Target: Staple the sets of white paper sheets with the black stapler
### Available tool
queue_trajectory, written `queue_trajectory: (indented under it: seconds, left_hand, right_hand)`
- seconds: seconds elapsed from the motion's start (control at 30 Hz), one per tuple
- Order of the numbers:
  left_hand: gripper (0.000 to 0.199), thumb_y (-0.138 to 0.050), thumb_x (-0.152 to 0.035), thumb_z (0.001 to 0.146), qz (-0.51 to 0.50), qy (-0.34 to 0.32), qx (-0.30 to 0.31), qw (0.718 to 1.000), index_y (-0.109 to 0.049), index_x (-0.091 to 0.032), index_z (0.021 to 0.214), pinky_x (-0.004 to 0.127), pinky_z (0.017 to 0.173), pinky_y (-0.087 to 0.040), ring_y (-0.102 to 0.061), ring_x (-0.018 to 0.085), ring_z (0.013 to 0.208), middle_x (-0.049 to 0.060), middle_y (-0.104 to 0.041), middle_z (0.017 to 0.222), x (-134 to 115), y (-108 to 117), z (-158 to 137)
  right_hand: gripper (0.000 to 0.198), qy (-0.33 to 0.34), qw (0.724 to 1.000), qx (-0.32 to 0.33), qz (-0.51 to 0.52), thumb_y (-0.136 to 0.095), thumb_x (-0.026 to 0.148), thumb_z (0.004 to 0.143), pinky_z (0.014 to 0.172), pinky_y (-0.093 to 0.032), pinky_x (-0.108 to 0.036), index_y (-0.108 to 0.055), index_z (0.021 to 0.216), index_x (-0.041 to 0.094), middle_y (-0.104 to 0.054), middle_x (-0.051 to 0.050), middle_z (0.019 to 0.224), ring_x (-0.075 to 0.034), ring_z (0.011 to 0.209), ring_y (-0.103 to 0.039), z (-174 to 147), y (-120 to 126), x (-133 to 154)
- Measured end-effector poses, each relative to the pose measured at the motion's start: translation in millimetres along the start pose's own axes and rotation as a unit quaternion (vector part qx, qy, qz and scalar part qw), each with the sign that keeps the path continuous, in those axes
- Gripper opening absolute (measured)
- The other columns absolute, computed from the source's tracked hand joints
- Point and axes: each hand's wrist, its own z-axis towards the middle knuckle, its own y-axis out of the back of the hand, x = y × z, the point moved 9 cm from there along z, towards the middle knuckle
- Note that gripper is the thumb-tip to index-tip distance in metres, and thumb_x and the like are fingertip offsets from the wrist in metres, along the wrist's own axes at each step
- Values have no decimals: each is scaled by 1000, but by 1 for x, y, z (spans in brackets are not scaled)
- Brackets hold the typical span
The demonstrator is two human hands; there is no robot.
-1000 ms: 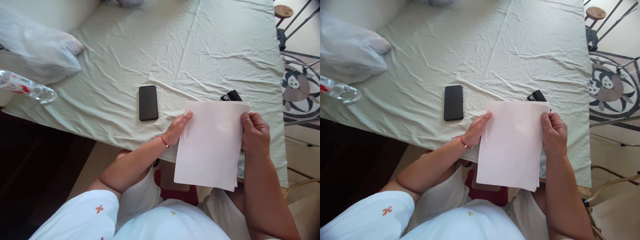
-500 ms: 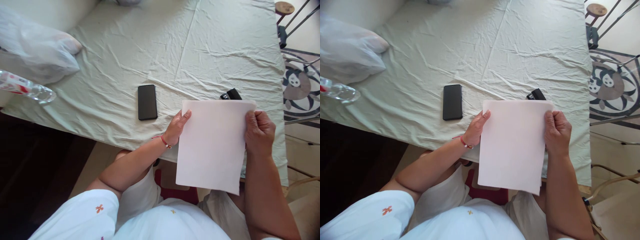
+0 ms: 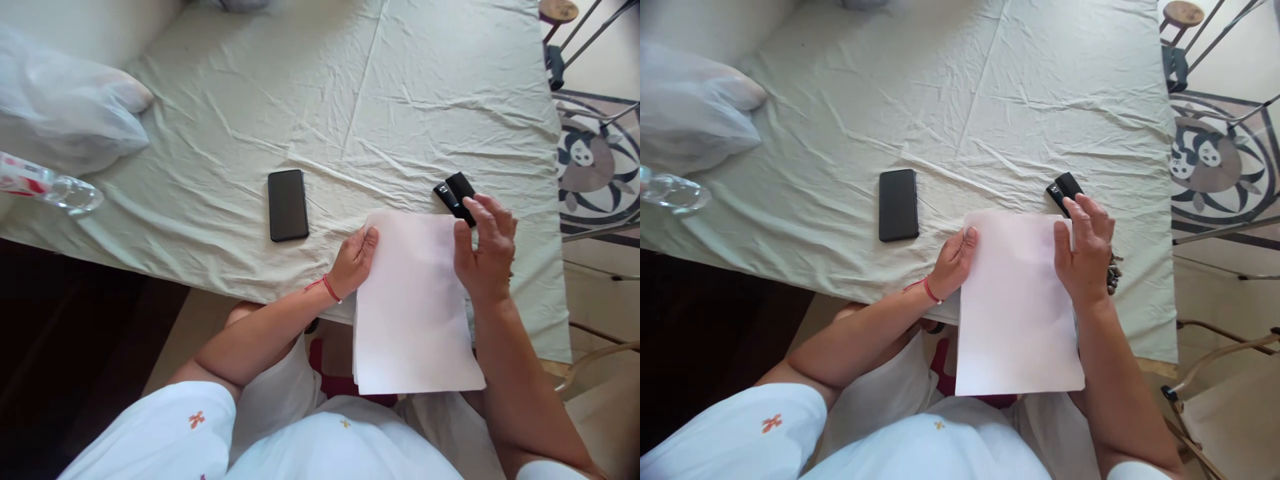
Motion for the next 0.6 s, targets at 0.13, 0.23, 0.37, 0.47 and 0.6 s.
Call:
queue_trajectory:
  seconds: [0.13,0.23,0.37,0.47,0.6]
  left_hand:
    - [59,-36,-72,100,38,-33,4,999,-58,-19,86,33,69,-40,-51,17,71,4,-57,76,-9,-2,-3]
    - [56,-33,-69,103,63,-51,6,997,-50,-20,81,33,65,-37,-47,16,65,3,-55,71,-12,-3,-4]
    - [54,-31,-66,105,90,-71,11,993,-50,-20,83,34,63,-34,-47,15,62,3,-53,69,-15,-4,-4]
    - [49,-30,-59,108,117,-91,19,989,-52,-20,89,34,63,-33,-46,15,61,2,-50,67,-18,-5,-6]
    - [48,-28,-58,108,156,-99,15,983,-52,-21,90,34,62,-31,-45,16,60,2,-48,66,-19,-5,-8]
  right_hand:
    - [36,19,997,65,35,-47,37,104,117,-39,-55,-68,131,26,-64,-12,142,-31,140,-52,1,-10,12]
    - [36,1,997,65,48,-42,37,106,118,-40,-54,-73,123,28,-71,-8,133,-29,139,-54,1,-8,8]
    - [38,3,996,67,59,-43,38,106,119,-39,-54,-70,130,25,-71,-9,134,-29,141,-52,3,-7,5]
    - [34,4,993,95,64,-46,38,105,117,-41,-53,-74,119,25,-77,-8,115,-29,140,-53,4,-10,5]
    - [34,2,995,86,52,-46,40,104,117,-39,-53,-73,120,26,-76,-9,117,-30,139,-54,7,-5,7]
